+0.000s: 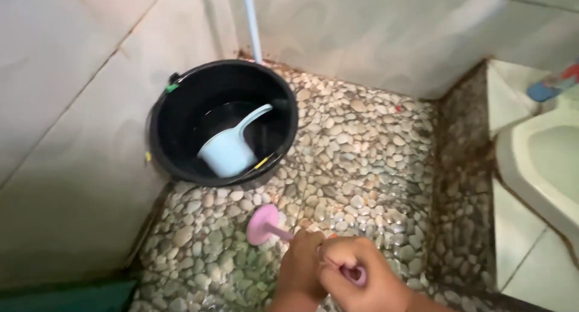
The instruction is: Scrubbing a squat toilet with a brush and rinsing it with water from a bucket using a dipper
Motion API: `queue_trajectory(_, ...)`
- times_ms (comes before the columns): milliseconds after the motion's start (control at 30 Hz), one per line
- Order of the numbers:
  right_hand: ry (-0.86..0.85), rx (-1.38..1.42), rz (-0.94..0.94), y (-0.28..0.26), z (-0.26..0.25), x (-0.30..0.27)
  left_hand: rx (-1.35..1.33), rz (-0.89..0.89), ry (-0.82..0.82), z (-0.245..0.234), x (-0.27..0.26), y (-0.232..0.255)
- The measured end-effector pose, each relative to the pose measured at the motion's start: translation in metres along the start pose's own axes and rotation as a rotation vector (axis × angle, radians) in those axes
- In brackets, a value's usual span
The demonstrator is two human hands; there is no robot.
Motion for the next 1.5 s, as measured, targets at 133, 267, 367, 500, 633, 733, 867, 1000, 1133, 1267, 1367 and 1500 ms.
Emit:
queue_trajectory(133,0.077,0.081,-0.057,0.003,-0.001,-0.009,0.099,-0.159,-0.380,-0.031,-0.002,0.033)
queue_trajectory(267,0.276,0.007,0.024,0.031,-0.020,-0.015,0.143,-0.128,-0.356,-0.015,0.016,0.025)
queue_trajectory(367,0.287,-0.029,0.064,0.034,-0.029,-0.016,0.218,-0.170,-0.445,-0.021,0.019,0.043)
queue_trajectory(500,0.215,-0.011,0.121,0.007,-0.029,-0.027,-0.010,-0.188,-0.638,-0.067,-0.005,0.115)
queue_trajectory(633,0.331,0.032,0.064,-0.003,-0.036,-0.049,0.123,0.341,-0.376,0.008,0.006,0.081)
queue_trajectory(733,0.449,-0.035,0.098,0.004,-0.030,-0.073,0.215,0.539,-0.366,0.014,-0.011,0.088)
queue_trajectory(867,0.548,-0.066,0.087,-0.003,-0.024,-0.092,0.122,0.505,-0.463,0.026,-0.024,0.084)
queue_trajectory(1000,0.615,-0.038,0.063,-0.007,-0.023,-0.090,0.180,0.700,-0.477,0.030,-0.017,0.089)
queue_trajectory(1133,0.614,-0.024,0.166,0.020,-0.012,-0.087,-0.019,0.075,-0.776,-0.008,-0.014,0.087)
queue_trajectory(1267,0.623,-0.099,-0.044,0.026,-0.006,-0.084,0.220,0.521,-0.501,0.045,0.019,0.035)
queue_trajectory(1367,0.652,-0.079,0.036,0.016,0.002,-0.127,0.263,0.581,-0.620,0.086,-0.026,0.025)
queue_trajectory(1500,1.224,-0.156,0.188,-0.005,-0.009,-0.196,0.332,0.524,-0.714,0.079,-0.064,0.103)
Point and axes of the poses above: each hand's wrist, its own x-axis towards the middle knuckle, its own z-axis out of the palm, y = z × x, the point moved 5 cm from there along x, towards the middle knuckle, and after that the axes turned 9 degrees about x, right-handed, at the moved point
